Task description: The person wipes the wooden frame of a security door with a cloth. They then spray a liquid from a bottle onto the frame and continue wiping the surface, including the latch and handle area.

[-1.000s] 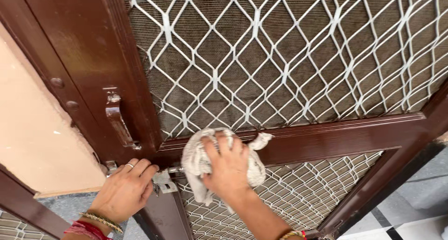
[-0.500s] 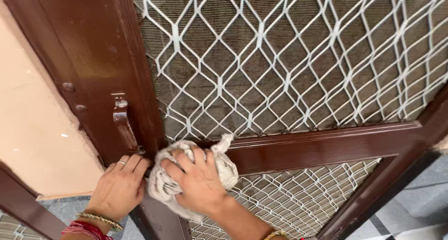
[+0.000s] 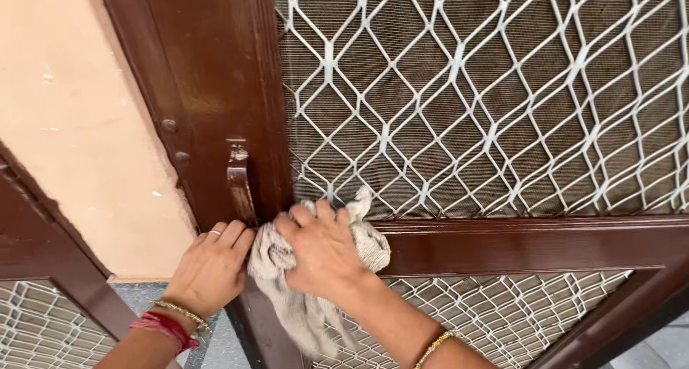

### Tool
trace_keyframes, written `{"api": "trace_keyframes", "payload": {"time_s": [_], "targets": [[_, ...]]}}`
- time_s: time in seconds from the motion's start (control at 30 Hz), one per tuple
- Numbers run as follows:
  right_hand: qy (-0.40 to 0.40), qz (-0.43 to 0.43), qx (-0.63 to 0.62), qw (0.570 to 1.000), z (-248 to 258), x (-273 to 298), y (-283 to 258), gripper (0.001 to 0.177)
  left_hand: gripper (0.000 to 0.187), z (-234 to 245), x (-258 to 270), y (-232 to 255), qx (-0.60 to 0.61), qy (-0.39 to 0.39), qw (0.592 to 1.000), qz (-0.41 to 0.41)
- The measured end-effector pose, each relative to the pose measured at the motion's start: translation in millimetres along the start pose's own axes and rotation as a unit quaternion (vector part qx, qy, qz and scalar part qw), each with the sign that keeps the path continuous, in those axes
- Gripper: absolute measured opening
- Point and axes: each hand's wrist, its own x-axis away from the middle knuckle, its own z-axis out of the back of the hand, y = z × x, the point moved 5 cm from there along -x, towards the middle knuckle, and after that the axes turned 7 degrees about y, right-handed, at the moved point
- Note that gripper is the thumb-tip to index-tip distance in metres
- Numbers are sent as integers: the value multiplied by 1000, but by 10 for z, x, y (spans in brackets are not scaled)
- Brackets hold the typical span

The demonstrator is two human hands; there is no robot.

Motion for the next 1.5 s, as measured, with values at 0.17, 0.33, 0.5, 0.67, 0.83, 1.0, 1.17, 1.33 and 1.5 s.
{"api": "trace_keyframes", "payload": {"time_s": [0.17, 0.33, 0.5, 0.67, 0.83, 1.0, 1.17, 1.33, 1.5], "targets": [[95, 57, 49, 993, 53, 22, -152, 84, 39, -1, -33, -12, -2, -15, 1000, -1], [-101, 0, 66, 993, 40, -61, -135, 81, 44, 24, -17, -11, -13, -22, 1000, -15], [23, -8, -10, 1000, 583, -172, -49, 83, 38, 1, -59, -29, -16, -38, 999, -11], [280, 80, 13, 957, 815, -287, -141, 82, 16, 1, -102, -70, -23, -47, 998, -17], [280, 74, 56, 955, 418, -256, -104, 79, 12, 112, -114, -138, -39, -16, 999, -17], [202, 100, 82, 971, 92, -93, -100, 77, 14, 269, -96, -153, -37, 6, 999, -11], [3, 82, 89, 993, 81, -95, -104, 81, 16, 436, -128, -114, -38, 21, 999, -5], [155, 96, 84, 980, 694, -195, -102, 83, 24, 612, -214, -76, -32, 67, 997, -13], [320, 118, 94, 935, 1008, -360, -159, 78, 28, 678, -285, -84, -36, 81, 996, 4]]}}
